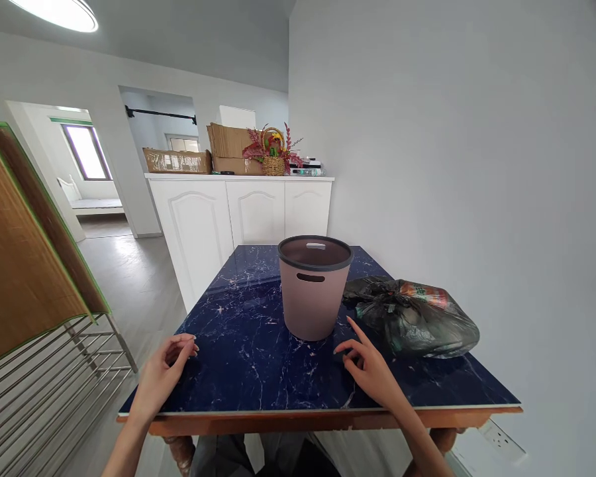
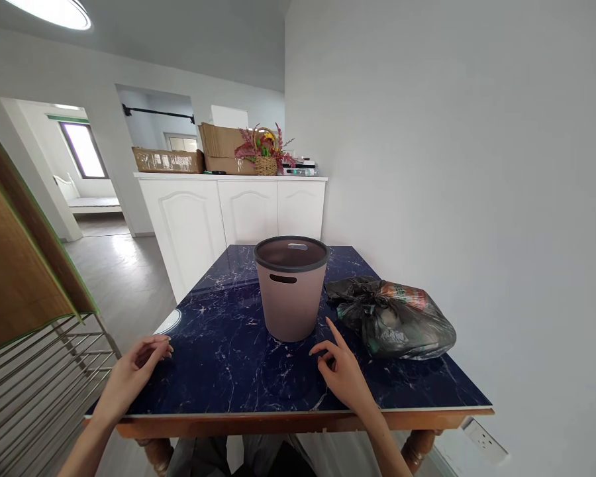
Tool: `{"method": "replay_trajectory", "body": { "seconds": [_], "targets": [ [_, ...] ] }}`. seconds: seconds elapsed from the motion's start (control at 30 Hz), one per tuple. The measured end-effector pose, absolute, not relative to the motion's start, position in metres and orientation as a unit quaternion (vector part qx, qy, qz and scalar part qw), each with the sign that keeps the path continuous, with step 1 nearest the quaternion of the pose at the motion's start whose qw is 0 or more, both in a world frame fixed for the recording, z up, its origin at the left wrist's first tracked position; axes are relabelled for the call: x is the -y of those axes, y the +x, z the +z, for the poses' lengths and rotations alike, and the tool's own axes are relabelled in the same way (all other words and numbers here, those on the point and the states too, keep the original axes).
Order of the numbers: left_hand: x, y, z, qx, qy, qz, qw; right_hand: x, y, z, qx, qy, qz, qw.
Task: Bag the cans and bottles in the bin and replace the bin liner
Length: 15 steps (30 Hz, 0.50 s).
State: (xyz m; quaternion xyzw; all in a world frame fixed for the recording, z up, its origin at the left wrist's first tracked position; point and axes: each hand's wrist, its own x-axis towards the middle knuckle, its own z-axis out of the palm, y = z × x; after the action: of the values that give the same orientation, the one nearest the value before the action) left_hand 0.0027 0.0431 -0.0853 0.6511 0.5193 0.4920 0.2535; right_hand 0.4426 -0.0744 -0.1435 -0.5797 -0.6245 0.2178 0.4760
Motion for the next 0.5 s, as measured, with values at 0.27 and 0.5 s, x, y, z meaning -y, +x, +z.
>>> {"method": "replay_trajectory", "body": {
  "seconds": [0.27,0.5],
  "targets": [
    [-0.042,0.001,-0.087,-0.516,0.656,0.489,0.253,0.017,0.448,-0.138,0.621,-0.573,0.291,0.449],
    [-0.044,-0.001,-0.09,-0.52,0.652,0.486,0.26,0.021,0.437,-0.14,0.659,-0.579,0.248,0.412]
  ]
}}
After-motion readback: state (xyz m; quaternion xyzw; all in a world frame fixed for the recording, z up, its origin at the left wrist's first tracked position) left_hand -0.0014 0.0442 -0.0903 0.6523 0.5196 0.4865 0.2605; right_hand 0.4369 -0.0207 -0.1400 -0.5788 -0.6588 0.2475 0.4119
